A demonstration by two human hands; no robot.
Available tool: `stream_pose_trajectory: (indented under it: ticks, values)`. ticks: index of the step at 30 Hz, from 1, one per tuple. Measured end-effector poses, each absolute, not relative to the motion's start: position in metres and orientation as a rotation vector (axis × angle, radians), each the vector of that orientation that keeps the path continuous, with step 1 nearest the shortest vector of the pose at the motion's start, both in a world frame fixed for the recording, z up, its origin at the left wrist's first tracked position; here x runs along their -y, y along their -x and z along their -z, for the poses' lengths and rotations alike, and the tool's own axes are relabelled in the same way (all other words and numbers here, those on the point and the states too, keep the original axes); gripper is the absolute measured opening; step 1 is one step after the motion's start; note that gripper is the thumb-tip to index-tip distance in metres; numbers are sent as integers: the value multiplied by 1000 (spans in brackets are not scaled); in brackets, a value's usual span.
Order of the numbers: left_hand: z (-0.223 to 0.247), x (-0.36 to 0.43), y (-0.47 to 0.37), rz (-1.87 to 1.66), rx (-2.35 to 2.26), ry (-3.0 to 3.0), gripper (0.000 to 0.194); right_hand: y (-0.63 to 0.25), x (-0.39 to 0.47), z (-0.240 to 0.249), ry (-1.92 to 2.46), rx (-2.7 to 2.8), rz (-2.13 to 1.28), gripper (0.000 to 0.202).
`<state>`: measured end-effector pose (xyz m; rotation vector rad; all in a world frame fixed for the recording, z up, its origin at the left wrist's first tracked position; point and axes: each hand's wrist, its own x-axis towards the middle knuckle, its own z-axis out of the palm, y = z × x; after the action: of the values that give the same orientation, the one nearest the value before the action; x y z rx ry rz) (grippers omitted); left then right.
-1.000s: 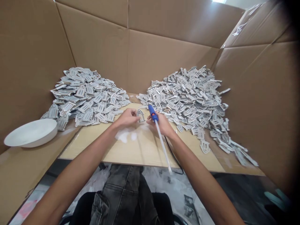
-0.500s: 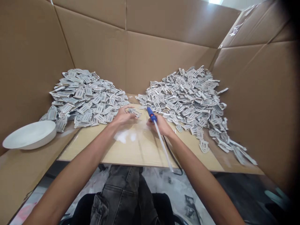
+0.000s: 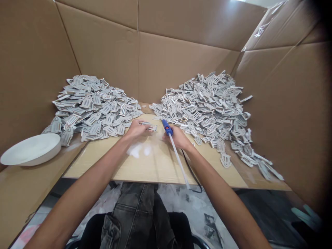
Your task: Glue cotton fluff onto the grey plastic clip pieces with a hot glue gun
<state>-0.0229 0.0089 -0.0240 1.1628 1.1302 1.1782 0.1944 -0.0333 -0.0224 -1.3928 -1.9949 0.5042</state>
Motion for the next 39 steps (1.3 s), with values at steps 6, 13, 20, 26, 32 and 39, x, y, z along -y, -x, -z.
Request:
stream_pose_trajectory:
  ticks: [6,13,20,26,32,39]
  values:
    - [24,0,18,-1115,-1046,-1242,35,-197,36,18,1374,1835,-431,20]
    - [28,7,10,-1119,-840,-1440,30,-194,34,23,1284,1799,-522,31]
    - [39,-1,11,-1195,-771,-1622,34,-193,33,24,1232,1863,-532,38]
    - [33,-1,11,-1374,-773,-1459,39,-195,37,17,1363,1868,-393,32]
    - [30,1,9,-1403,-784,-1423,41,-189,39,14,1330,1708,-437,28]
    - [35,-1,10,-1387,-763,-1483,46,-187,34,22,1239,1642,-567,38]
